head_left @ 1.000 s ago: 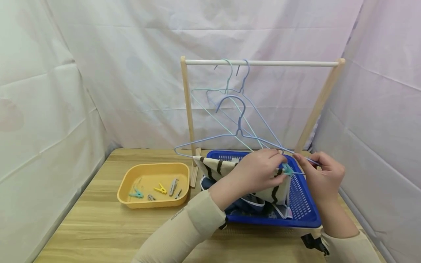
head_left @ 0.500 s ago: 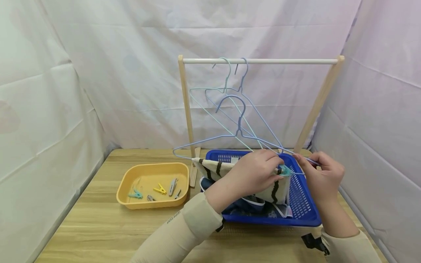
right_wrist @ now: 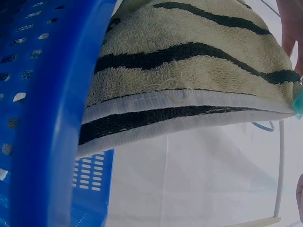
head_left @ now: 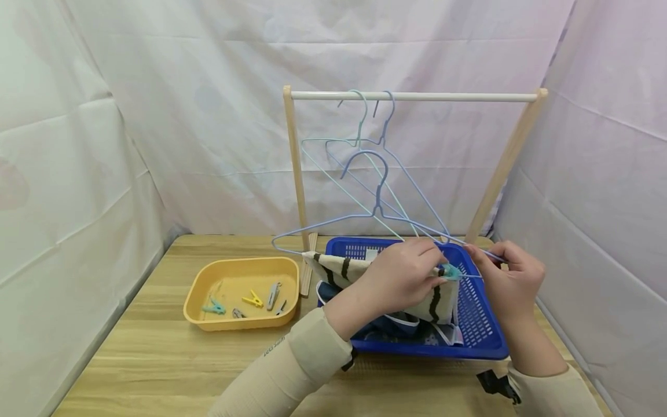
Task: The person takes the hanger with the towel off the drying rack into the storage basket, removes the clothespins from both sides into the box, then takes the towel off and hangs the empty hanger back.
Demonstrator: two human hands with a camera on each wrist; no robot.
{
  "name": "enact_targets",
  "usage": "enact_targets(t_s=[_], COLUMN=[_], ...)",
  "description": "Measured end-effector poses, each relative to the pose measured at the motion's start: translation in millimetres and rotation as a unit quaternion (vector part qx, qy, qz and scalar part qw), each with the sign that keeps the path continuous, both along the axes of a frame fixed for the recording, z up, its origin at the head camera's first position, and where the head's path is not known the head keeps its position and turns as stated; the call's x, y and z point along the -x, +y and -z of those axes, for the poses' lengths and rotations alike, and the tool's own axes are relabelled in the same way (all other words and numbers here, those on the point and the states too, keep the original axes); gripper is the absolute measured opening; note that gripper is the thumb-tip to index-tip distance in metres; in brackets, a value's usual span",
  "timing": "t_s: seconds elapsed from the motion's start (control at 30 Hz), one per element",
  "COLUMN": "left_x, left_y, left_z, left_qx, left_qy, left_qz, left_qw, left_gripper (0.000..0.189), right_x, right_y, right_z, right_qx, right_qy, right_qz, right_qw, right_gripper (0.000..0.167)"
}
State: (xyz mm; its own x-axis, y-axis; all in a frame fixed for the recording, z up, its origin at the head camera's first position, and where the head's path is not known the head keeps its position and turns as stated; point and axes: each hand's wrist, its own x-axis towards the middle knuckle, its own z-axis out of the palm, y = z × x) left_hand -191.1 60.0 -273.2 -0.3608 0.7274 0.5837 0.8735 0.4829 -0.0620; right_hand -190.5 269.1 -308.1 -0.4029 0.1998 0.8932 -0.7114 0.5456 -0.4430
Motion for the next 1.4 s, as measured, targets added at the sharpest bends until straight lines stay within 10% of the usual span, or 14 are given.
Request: enact_targets(t_s=[1.4], left_x=[2.5], left_y=[-25.3], left_z=[3.5], left_qx=[-0.085], left_qy=[0.005], left_qz=[-0.005], left_qw=[0.9964], left_gripper=[0.008], right_x=[5.9], right_y=[5.6], right_z=[3.3], right_qx=[0.021], right_qy=[-0.014], right_qz=[0.002], right_qw=[0.9997], right_gripper=[0.035])
